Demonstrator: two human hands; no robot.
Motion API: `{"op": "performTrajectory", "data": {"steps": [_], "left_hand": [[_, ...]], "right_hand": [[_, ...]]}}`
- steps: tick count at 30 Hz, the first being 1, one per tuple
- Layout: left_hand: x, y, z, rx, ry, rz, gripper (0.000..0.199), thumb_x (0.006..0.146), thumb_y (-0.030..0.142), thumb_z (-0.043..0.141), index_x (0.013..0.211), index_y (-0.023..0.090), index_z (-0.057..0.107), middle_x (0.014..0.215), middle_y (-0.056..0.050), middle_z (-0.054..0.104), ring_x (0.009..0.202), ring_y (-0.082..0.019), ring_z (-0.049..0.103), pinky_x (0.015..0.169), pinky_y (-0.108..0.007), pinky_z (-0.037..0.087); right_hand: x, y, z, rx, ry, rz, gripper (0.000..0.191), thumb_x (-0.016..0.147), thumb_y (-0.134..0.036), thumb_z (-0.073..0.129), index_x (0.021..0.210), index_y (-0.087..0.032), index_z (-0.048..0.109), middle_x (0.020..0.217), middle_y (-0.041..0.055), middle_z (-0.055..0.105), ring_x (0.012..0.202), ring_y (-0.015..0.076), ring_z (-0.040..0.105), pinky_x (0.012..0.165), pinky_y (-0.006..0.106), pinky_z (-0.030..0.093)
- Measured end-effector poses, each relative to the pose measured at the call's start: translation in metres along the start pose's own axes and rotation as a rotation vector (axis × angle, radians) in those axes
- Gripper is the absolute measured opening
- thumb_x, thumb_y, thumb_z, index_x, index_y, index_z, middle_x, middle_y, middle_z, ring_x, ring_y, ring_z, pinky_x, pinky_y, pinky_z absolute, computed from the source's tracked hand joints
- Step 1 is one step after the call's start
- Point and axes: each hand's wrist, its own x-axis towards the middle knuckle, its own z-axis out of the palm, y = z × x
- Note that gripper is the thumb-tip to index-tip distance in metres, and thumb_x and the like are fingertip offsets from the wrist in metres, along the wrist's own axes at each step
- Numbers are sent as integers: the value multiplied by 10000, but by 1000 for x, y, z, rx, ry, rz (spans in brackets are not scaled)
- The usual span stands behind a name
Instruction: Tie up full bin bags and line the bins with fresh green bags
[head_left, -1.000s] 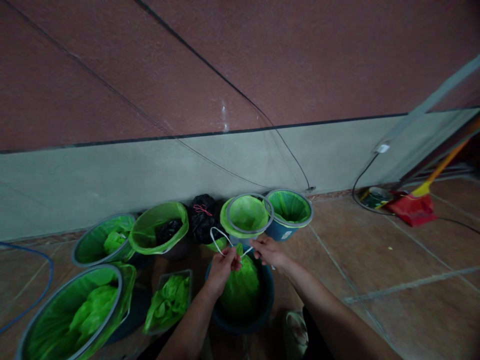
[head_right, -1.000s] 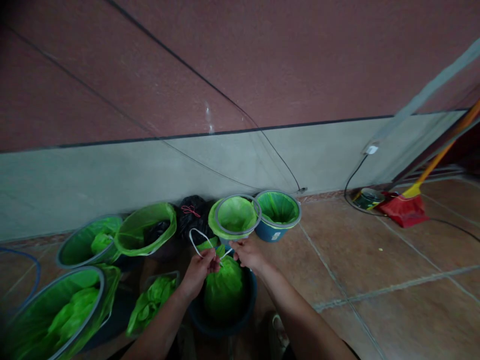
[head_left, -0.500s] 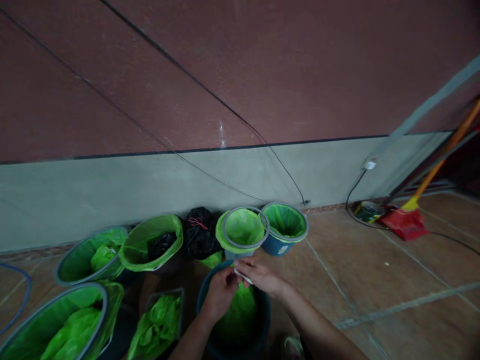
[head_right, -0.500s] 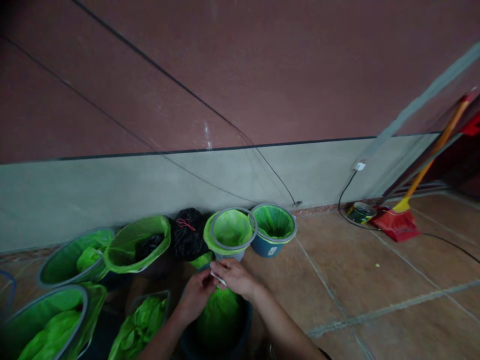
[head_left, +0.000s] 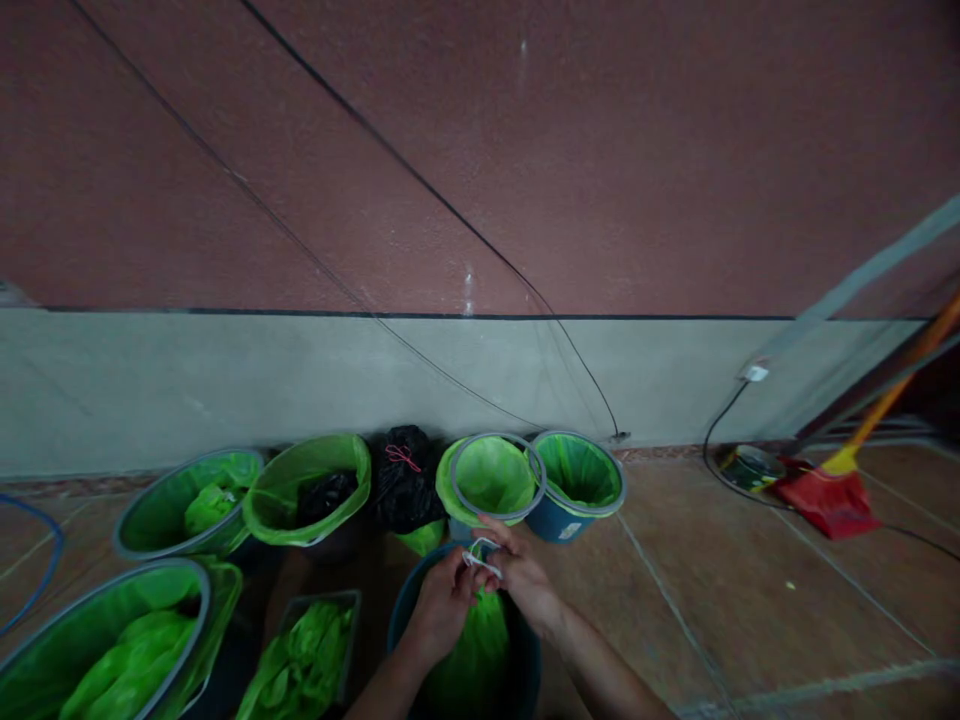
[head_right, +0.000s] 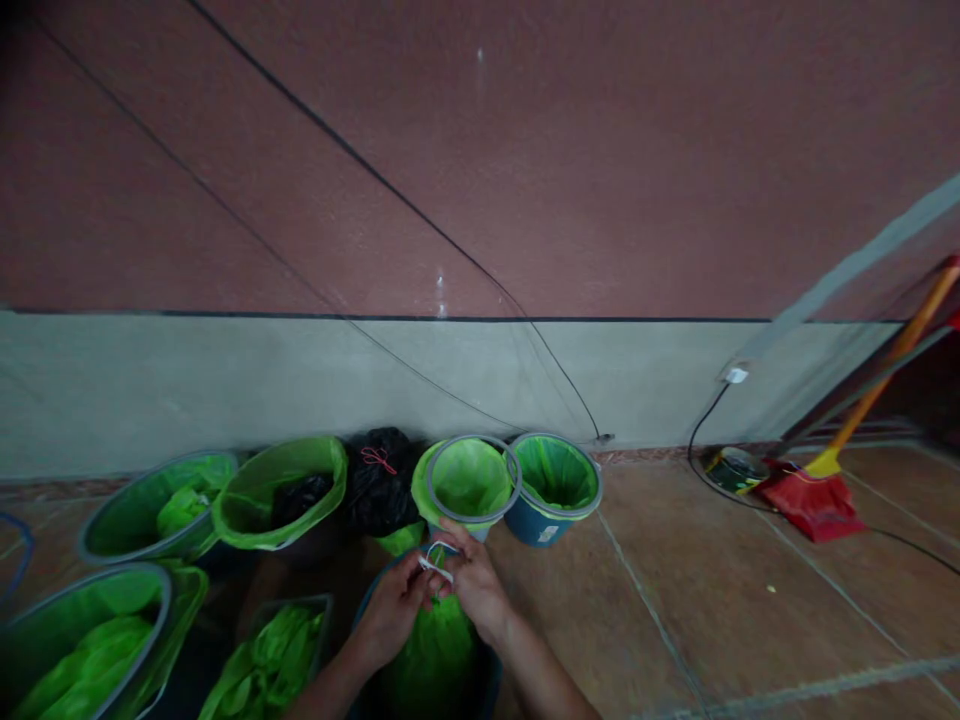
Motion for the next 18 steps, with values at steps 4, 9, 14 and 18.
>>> {"op": "performTrajectory", "data": {"steps": [4,9,14,18], "left_hand": [[2,2,-3,-65,78,-107,283,832,482,484,769,211,535,648,11,578,562,-147,552,590,-274,447],[5,-5,-3,-130,86,-135,253,823,459,506,770,212,529,612,25,556,535,-142,537,564,-268,434],[5,-8,0,-133,40,-18,260,855,440,508,839,195,592,701,-5,608,615,-153,560,590,-265,437],[1,-6,-2,-39,33,30,279,882,439,498,906,195,631,768,-38,648,685,-180,586,622,-276,441]], "right_hand": [[6,-18,-5,173,230,21,525,794,-516,644,1213,-220,531,1137,100,683,573,112,627,490,234,465],[8,-14,-7,-13,147,0,417,813,-490,583,1128,-218,592,1167,103,670,547,108,590,469,244,424],[4,13,7,-291,-187,-96,275,725,-306,541,962,-220,652,773,27,666,537,147,570,494,266,413],[1,17,10,-360,-278,-176,244,679,-187,475,871,-215,624,736,12,622,620,154,575,578,269,453]]}}
